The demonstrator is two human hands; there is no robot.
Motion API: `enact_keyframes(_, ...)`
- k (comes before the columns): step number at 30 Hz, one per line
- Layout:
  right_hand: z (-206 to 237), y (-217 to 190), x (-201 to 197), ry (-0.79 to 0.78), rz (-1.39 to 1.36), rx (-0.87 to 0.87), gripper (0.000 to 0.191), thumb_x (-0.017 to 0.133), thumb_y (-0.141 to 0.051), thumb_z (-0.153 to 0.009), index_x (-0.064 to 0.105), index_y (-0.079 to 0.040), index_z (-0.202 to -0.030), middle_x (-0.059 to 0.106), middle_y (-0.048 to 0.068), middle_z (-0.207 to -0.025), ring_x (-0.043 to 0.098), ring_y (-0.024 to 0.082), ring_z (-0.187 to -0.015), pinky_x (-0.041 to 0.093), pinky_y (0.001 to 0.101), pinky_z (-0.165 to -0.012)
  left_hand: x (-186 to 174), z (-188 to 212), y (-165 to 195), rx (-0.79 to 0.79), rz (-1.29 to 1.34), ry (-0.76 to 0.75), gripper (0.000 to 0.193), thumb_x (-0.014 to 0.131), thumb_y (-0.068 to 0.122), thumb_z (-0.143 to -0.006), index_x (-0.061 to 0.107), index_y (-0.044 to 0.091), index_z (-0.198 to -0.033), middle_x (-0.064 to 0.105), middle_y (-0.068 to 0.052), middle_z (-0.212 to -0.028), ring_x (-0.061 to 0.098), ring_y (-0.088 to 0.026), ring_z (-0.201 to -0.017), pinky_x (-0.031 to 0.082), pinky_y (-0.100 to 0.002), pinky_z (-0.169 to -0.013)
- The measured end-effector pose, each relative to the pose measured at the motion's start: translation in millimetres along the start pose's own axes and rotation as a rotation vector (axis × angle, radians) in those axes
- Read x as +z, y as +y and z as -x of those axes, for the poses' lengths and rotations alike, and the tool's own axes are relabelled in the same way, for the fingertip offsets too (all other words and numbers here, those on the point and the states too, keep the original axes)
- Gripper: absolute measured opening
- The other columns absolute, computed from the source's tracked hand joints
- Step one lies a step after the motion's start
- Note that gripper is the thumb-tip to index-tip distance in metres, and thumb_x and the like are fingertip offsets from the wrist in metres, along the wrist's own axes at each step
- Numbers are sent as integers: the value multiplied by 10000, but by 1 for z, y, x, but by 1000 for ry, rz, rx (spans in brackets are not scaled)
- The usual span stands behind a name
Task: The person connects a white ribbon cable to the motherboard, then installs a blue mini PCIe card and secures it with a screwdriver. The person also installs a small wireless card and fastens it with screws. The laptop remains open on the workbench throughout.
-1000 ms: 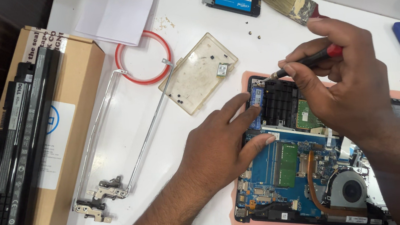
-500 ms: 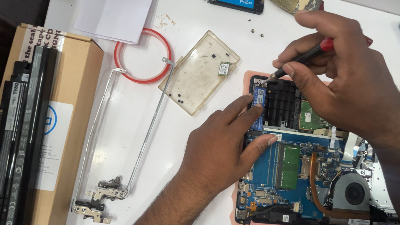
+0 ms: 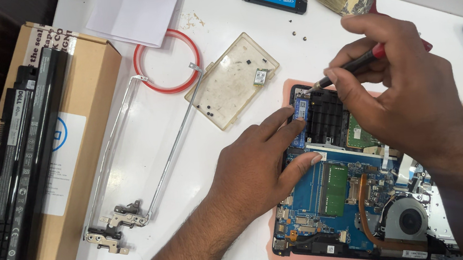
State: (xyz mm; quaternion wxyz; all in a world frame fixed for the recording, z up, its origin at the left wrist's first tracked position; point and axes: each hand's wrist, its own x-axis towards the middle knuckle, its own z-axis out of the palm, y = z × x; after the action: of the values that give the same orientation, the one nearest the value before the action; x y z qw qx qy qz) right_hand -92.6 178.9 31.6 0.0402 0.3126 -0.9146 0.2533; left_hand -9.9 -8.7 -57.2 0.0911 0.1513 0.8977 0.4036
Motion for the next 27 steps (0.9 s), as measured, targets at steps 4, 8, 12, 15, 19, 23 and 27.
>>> enact_keyframes(4, 5, 8, 5, 10, 134, 8, 584, 798, -70, -1017, 423, -32, -1463, 720, 139, -1086, 765, 218, -1021, 661, 324, -814, 0, 0, -1, 10, -2, 15, 630, 549, 578, -979, 589, 107, -1396, 536, -155, -1485, 625, -262, -1233, 589, -429, -895)
enact_keyframes(8, 6, 8, 9, 4, 140, 64, 601, 807, -96, -979, 445, -66, -1457, 729, 142, -1079, 773, 208, -1010, 657, 329, -813, 1, 0, 0, 13, -1, 26, 631, 550, 581, -982, 590, 107, -1397, 533, -156, -1488, 621, -259, -1243, 586, -430, -905)
enact_keyframes(12, 1, 2, 1, -37, -55, 12, 583, 708, -18, -962, 389, -18, -1450, 688, 175, -1160, 726, 257, -1119, 639, 341, -911, 1, 0, 0, 2, 3, 3, 633, 549, 583, -974, 588, 113, -1396, 528, -149, -1492, 619, -256, -1237, 587, -430, -899)
enact_keyframes(15, -3, -1, -2, -69, -112, 55, 568, 653, 11, -960, 372, 5, -1454, 694, 159, -1144, 723, 258, -1115, 604, 341, -898, 1, 0, 0, 4, 10, 14, 635, 554, 587, -969, 595, 113, -1390, 536, -142, -1491, 626, -250, -1230, 588, -431, -902)
enact_keyframes(19, -3, -2, 1, -64, -28, 122, 588, 715, -27, -1013, 404, -17, -1512, 728, 151, -1163, 754, 243, -1127, 601, 345, -913, 1, 0, 0, 5, 1, 14, 635, 553, 586, -974, 594, 110, -1391, 535, -149, -1485, 624, -252, -1230, 588, -430, -899)
enact_keyframes(23, -5, -2, 5, -41, 59, 133, 579, 772, -82, -999, 446, -42, -1475, 722, 156, -1132, 762, 225, -1062, 627, 332, -853, 0, 0, -1, 4, 1, 19, 637, 552, 587, -972, 595, 110, -1391, 537, -147, -1485, 629, -250, -1225, 590, -428, -897)
enact_keyframes(27, -6, -3, 2, -16, 102, -25, 594, 783, -81, -951, 448, -18, -1437, 698, 186, -1142, 751, 260, -1042, 641, 351, -862, 1, 0, 0, 12, -8, 27, 632, 559, 586, -974, 597, 107, -1385, 537, -147, -1481, 624, -261, -1231, 584, -437, -903)
